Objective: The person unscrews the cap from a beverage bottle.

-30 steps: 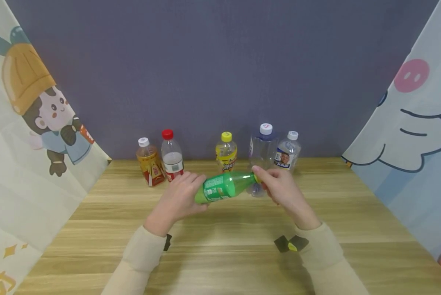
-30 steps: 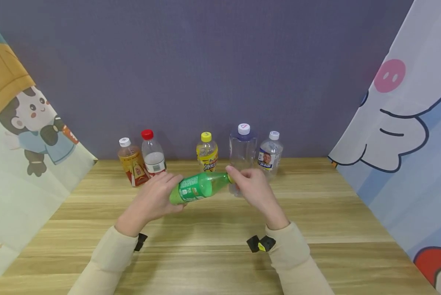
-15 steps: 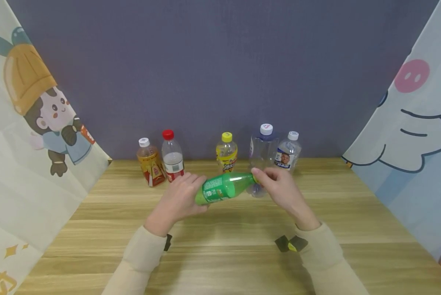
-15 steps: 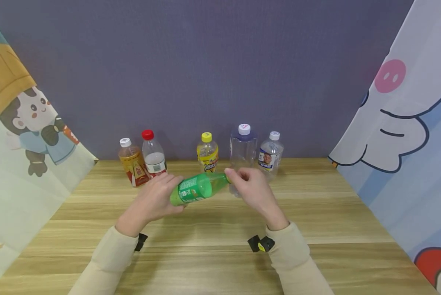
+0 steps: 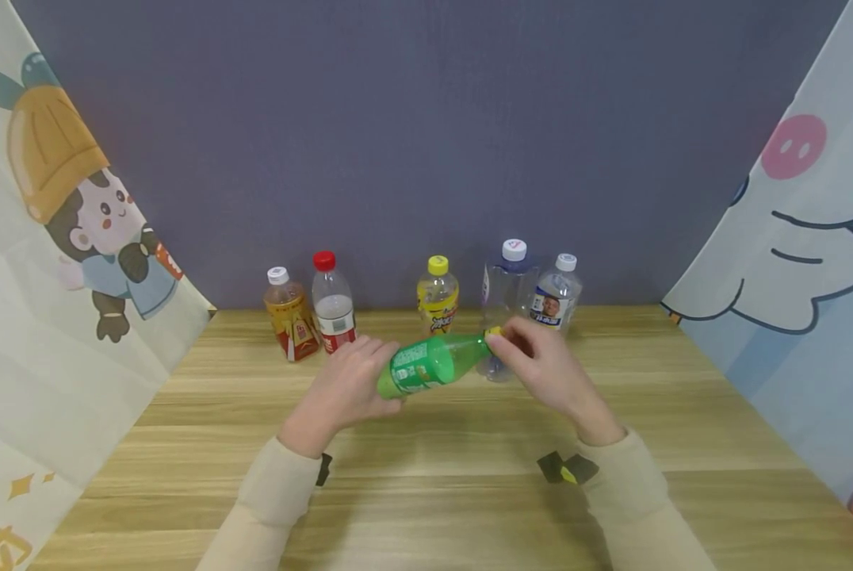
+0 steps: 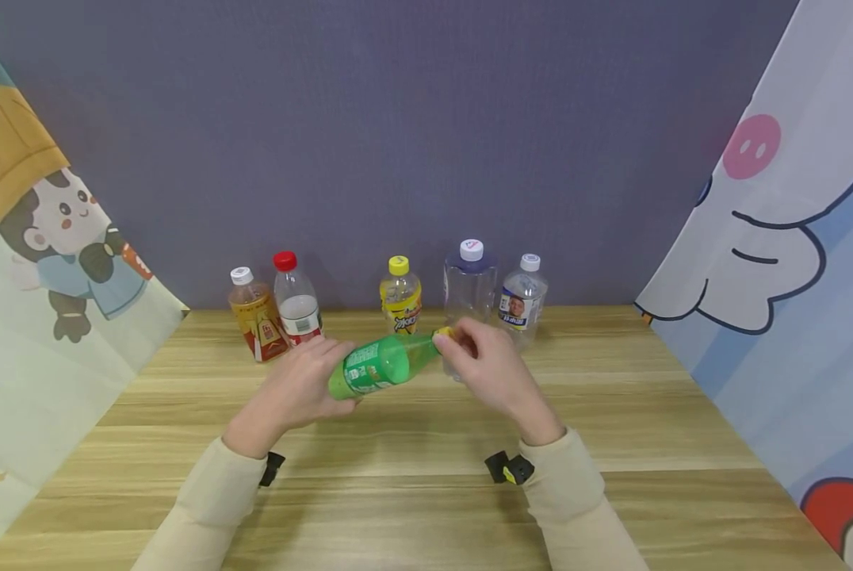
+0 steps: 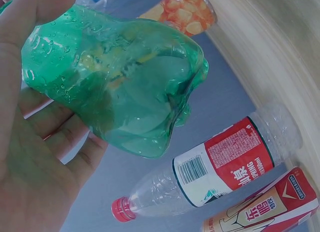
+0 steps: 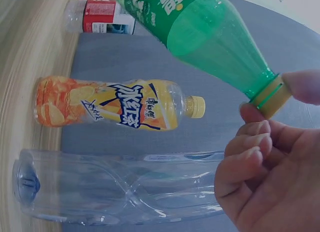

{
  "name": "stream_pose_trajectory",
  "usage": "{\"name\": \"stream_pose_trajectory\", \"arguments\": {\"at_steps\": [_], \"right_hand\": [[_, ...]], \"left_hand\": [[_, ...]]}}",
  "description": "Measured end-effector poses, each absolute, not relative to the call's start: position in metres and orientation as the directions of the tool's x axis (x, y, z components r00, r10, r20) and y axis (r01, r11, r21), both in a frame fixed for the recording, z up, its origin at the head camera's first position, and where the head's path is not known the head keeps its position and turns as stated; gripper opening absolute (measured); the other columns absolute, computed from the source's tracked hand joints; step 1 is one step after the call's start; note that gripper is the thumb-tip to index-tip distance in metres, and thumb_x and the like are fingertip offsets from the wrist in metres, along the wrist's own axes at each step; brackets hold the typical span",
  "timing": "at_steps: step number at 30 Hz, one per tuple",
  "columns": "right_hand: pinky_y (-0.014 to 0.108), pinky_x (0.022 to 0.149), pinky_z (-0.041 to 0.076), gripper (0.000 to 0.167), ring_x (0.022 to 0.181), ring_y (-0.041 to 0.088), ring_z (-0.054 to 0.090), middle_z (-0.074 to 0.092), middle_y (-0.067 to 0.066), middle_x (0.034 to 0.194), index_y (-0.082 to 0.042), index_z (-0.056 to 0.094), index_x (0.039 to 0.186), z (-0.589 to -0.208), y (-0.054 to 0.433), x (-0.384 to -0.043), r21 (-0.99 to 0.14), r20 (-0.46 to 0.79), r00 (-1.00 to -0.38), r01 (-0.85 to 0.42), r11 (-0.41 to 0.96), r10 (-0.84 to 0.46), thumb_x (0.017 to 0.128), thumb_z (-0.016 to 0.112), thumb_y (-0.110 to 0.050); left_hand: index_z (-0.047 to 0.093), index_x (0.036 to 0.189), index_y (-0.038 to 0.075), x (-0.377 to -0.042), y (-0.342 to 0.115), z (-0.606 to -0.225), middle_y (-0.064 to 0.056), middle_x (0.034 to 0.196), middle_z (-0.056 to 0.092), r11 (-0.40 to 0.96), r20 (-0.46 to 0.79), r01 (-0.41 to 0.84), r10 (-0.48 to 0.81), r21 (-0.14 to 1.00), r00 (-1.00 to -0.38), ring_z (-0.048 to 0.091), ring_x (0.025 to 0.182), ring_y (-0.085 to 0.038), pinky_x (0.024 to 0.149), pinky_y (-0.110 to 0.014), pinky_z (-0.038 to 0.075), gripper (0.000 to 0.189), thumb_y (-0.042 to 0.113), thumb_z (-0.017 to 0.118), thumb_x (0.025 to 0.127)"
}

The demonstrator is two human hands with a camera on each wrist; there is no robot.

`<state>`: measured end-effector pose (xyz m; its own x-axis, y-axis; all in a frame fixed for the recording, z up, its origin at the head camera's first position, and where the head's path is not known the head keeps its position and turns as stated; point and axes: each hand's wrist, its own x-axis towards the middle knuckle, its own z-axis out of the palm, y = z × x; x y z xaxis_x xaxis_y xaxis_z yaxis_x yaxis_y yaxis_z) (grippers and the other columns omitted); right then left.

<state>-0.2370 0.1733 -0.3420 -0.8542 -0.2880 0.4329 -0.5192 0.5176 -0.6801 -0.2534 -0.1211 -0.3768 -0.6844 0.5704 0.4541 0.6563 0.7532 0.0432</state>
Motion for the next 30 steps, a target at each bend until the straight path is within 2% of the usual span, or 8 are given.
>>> {"name": "stream_pose_trajectory", "arguments": {"at_steps": [5, 7, 11, 15, 20, 30], "right_hand": [[0.028, 0.055, 0.042, 0.028, 0.064, 0.018, 0.049, 0.056, 0.000, 0.071, -0.007, 0.066, 0.088, -0.3417, 0.1717, -0.2363, -0.666, 0.454, -0.856, -0.509, 0.545, -0.245, 0.102, 0.059, -0.030], [0.029, 0.053, 0.040, 0.036, 0.060, 0.017, 0.048, 0.053, 0.000, 0.067, -0.009, 0.064, 0.080, -0.3415, 0.1714, -0.2359, -0.667, 0.456, -0.867, -0.482, 0.568, -0.200, 0.102, 0.057, -0.036], [0.027, 0.045, 0.031, 0.056, 0.049, 0.013, 0.037, 0.040, -0.003, 0.053, -0.012, 0.050, 0.060, -0.3414, 0.1707, -0.2354, -0.691, 0.436, -0.895, -0.397, 0.604, -0.089, 0.104, 0.051, -0.046], [0.025, 0.042, 0.025, 0.065, 0.045, 0.011, 0.030, 0.035, -0.006, 0.048, -0.014, 0.042, 0.053, -0.3398, 0.1687, -0.2336, -0.737, 0.363, -0.931, -0.310, 0.600, -0.036, 0.103, 0.048, -0.054], [0.026, 0.044, 0.028, 0.065, 0.047, 0.013, 0.033, 0.039, -0.005, 0.050, -0.015, 0.045, 0.053, -0.3397, 0.1666, -0.2334, -0.759, 0.300, -0.953, -0.261, 0.596, -0.036, 0.102, 0.048, -0.059], [0.029, 0.049, 0.033, 0.051, 0.053, 0.017, 0.040, 0.046, -0.001, 0.058, -0.011, 0.053, 0.063, -0.3415, 0.1678, -0.2367, -0.713, 0.379, -0.921, -0.353, 0.606, -0.090, 0.103, 0.056, -0.043]], "left_hand": [[0.064, 0.127, 0.000, -0.2532, -0.1213, -0.3763, -0.011, 0.116, 0.070, 0.760, 0.447, 0.648, 0.565, 0.046, -0.694, 0.062, 0.101, -0.024, 0.090, -0.042, 0.053, 0.078, 0.037, 0.092, 0.064], [0.063, 0.127, 0.000, -0.2532, -0.1215, -0.3761, -0.011, 0.117, 0.070, 0.761, 0.448, 0.648, 0.564, 0.045, -0.694, 0.062, 0.102, -0.024, 0.091, -0.042, 0.053, 0.078, 0.037, 0.092, 0.065], [0.063, 0.128, 0.000, -0.2532, -0.1216, -0.3759, -0.012, 0.119, 0.069, 0.760, 0.452, 0.649, 0.565, 0.041, -0.690, 0.062, 0.103, -0.025, 0.092, -0.043, 0.053, 0.079, 0.037, 0.093, 0.065], [0.063, 0.128, 0.000, -0.2531, -0.1207, -0.3757, -0.012, 0.119, 0.069, 0.760, 0.451, 0.649, 0.570, 0.028, -0.687, 0.062, 0.104, -0.026, 0.093, -0.043, 0.052, 0.079, 0.037, 0.093, 0.064], [0.063, 0.128, 0.000, -0.2528, -0.1196, -0.3756, -0.012, 0.119, 0.069, 0.761, 0.452, 0.648, 0.575, 0.011, -0.682, 0.062, 0.104, -0.026, 0.093, -0.043, 0.052, 0.079, 0.037, 0.093, 0.064], [0.062, 0.129, 0.001, -0.2520, -0.1186, -0.3761, -0.012, 0.120, 0.068, 0.772, 0.436, 0.634, 0.561, 0.030, -0.704, 0.062, 0.104, -0.026, 0.094, -0.043, 0.052, 0.080, 0.036, 0.094, 0.065]]}}
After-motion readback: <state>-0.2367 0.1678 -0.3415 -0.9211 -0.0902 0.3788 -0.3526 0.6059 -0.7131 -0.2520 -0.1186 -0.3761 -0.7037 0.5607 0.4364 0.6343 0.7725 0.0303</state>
